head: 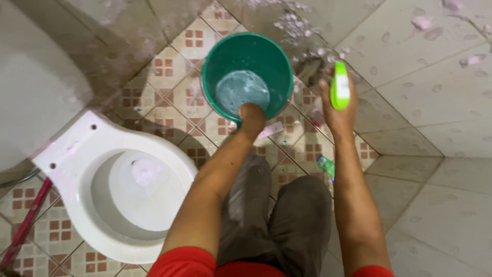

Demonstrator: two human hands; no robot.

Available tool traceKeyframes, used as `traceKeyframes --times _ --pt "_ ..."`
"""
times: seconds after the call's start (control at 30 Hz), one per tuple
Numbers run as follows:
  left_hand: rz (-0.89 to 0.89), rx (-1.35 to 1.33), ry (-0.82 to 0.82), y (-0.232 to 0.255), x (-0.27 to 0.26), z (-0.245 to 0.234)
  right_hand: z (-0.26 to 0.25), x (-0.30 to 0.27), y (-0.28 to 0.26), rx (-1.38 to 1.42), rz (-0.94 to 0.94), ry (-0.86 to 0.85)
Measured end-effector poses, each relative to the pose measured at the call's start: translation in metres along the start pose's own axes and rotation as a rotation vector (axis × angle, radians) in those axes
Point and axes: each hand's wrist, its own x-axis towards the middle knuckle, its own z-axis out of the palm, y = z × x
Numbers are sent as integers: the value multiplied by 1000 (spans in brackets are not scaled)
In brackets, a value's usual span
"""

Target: The person cleans a bathroom by spraying a cleaning solution from a green bottle onto the tiled walls and floor, then scrubbing the surfaces with a yellow sponge and a blue brush. The person uses a green bucket of soapy water to rinse the sponge and brush during the process.

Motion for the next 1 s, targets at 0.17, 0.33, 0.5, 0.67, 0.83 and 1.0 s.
traceKeyframes --times 0.17,0.33,0.5,0.67,0.83,1.0 --pt "-14 -6 42 -11 5 18 -51 -86 60 29 275 130" --pt "-15 -3 31 -13 9 9 -70 -150 82 -80 405 197" --pt "11 37 46 -20 -3 7 -66 -176 83 -78 446 292" --pt "4 70 -9 -18 -7 -4 -69 -167 72 99 355 269" --pt "-3 93 -59 -18 -11 -11 -62 -149 68 -12 520 223" --pt "-7 107 -40 -19 -12 -13 -61 -132 64 -27 465 208"
